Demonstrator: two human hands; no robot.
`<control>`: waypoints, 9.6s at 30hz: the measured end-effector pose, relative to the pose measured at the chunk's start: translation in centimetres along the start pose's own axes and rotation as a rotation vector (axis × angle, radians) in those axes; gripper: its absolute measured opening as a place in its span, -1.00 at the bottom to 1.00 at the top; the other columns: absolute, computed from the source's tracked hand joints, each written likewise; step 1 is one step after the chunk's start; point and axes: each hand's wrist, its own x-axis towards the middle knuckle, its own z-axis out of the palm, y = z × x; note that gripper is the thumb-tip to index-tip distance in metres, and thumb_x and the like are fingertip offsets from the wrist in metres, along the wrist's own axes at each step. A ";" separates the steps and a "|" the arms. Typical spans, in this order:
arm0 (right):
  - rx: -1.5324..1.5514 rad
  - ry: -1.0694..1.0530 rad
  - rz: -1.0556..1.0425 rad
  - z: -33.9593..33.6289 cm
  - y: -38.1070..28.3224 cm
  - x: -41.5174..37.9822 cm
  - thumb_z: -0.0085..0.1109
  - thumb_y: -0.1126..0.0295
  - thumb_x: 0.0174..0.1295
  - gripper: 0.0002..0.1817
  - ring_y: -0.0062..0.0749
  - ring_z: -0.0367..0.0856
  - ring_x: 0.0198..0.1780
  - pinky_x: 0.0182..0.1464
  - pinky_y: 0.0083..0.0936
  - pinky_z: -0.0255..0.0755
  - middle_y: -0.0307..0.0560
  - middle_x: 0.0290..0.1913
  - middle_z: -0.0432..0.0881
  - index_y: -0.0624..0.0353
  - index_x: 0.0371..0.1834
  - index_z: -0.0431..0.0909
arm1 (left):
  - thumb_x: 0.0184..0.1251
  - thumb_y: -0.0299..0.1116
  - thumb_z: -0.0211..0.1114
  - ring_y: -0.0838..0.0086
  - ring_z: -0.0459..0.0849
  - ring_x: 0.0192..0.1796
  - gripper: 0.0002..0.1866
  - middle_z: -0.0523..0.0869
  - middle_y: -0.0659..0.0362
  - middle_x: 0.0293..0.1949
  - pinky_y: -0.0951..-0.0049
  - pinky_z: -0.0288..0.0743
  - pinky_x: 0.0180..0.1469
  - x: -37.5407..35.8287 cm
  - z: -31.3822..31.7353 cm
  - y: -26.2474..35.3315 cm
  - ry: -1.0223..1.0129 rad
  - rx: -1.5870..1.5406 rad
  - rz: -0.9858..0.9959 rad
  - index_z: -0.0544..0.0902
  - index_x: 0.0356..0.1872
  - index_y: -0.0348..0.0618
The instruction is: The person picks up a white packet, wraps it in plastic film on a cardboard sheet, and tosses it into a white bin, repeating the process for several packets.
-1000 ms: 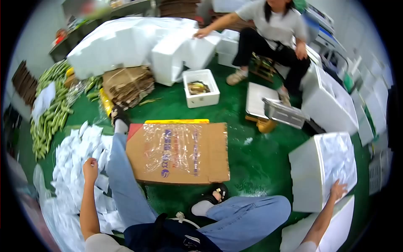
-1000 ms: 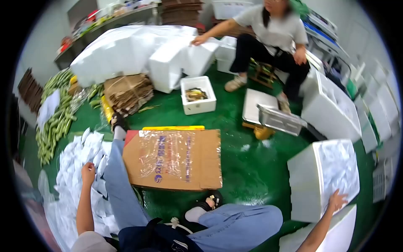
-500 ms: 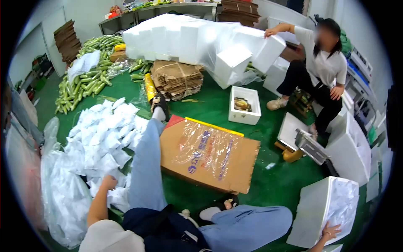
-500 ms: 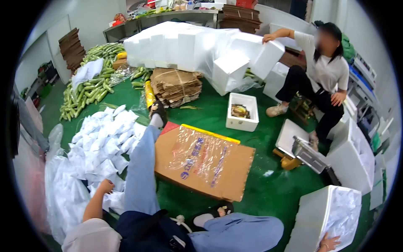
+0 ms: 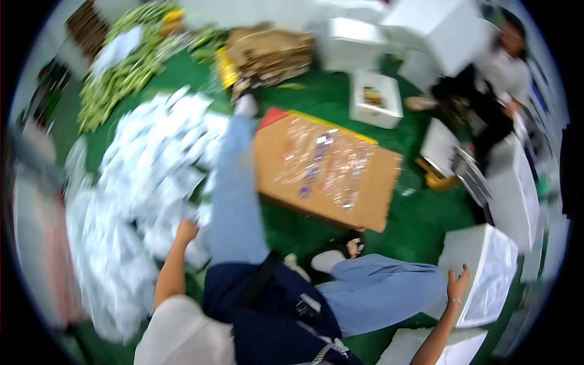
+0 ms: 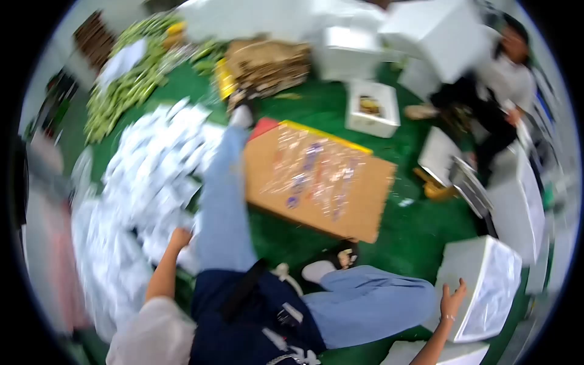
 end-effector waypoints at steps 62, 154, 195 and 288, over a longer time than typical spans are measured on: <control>0.353 -0.133 -0.831 19.8 -50.2 0.7 0.49 0.30 -0.37 0.09 0.11 0.27 0.25 0.32 -0.12 0.10 0.20 0.30 0.23 0.20 0.39 0.15 | 0.29 -0.16 0.24 0.13 0.65 -0.47 -0.64 0.59 0.00 -0.54 0.20 0.53 -0.37 17.0 -21.6 27.6 -0.319 -0.614 0.297 0.54 -0.49 -0.32; 0.443 0.085 -0.180 20.2 -48.6 -6.5 0.43 0.11 0.00 -0.25 0.09 0.38 0.12 0.16 -0.06 0.26 0.19 0.15 0.41 0.25 0.19 0.33 | -0.09 -0.19 0.51 0.17 0.72 -0.29 -0.43 0.71 0.07 -0.29 0.23 0.57 -0.29 19.4 -29.9 38.7 0.294 -0.093 1.082 0.55 -0.01 -0.15; 0.291 -0.215 -1.078 13.4 -44.1 -10.1 0.31 0.43 -0.08 -0.22 0.17 0.37 0.25 0.28 -0.19 0.30 0.41 0.22 0.35 0.46 0.27 0.22 | 0.16 0.17 0.37 0.43 0.65 -0.40 -0.43 0.72 0.14 -0.41 0.45 0.50 -0.33 19.9 -24.6 37.3 -1.241 -0.530 0.769 0.72 -0.23 -0.26; 0.943 -0.362 -0.085 5.3 -39.3 -18.5 0.00 0.12 0.36 -0.61 0.17 0.62 -0.32 -0.26 -0.09 0.43 0.21 -0.43 0.61 0.11 0.10 0.29 | 0.28 -0.16 0.34 0.20 0.74 -0.41 -0.53 0.70 -0.11 -0.46 0.34 0.60 -0.36 -5.1 -28.8 35.7 -0.305 -0.503 0.998 0.49 -0.01 -0.36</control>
